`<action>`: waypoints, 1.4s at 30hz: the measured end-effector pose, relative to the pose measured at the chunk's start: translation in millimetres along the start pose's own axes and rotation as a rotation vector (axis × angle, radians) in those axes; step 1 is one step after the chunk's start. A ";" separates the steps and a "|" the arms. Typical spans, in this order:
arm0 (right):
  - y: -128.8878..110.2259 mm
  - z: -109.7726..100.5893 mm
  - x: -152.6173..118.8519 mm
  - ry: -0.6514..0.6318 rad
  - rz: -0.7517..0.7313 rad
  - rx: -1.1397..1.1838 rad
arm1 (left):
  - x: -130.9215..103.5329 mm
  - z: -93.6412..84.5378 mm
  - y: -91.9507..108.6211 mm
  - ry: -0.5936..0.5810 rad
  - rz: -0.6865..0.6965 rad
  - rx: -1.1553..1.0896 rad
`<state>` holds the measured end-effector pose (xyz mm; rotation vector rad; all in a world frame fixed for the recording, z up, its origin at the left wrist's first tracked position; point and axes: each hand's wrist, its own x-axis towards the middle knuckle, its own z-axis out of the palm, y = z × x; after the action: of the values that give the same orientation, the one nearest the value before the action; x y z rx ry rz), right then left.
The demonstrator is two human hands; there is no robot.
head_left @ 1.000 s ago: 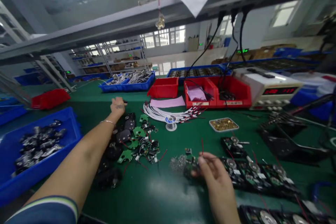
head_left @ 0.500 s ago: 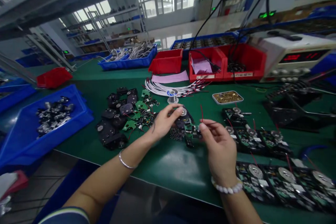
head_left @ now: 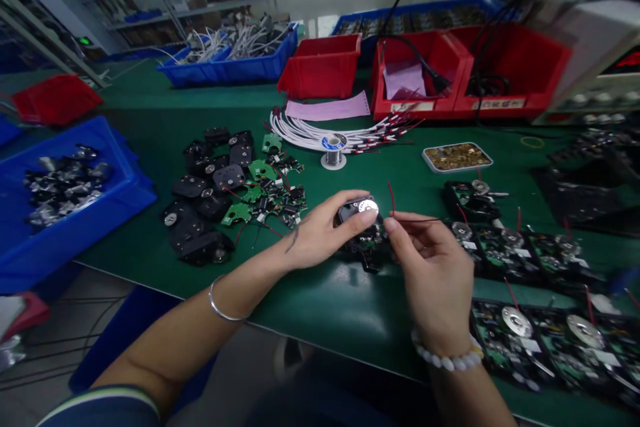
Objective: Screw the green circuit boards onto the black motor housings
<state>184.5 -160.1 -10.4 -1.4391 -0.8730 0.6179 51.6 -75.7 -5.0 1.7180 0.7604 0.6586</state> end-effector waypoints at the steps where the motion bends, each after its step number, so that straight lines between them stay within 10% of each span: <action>1: 0.4 -0.6 0.1 0.002 -0.018 -0.021 | 0.1 -0.1 -1.0 -0.003 0.007 0.018; 9: 6.1 1.5 2.7 -0.081 0.126 0.103 | -1.4 2.7 1.8 0.003 0.077 0.054; 15: 1.2 4.9 0.3 -0.484 0.485 0.553 | -5.0 2.1 4.9 0.098 0.150 0.079; 26: -1.0 3.0 1.5 -0.337 0.408 0.680 | -4.0 -8.5 9.8 0.019 0.684 0.562; 42: 7.5 2.9 -1.8 -0.184 0.241 0.503 | -8.5 -1.9 8.3 0.096 0.702 0.646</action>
<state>182.1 -159.4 -18.3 -1.0441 -0.6255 1.0812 46.1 -82.7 3.1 2.6069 0.4347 1.0459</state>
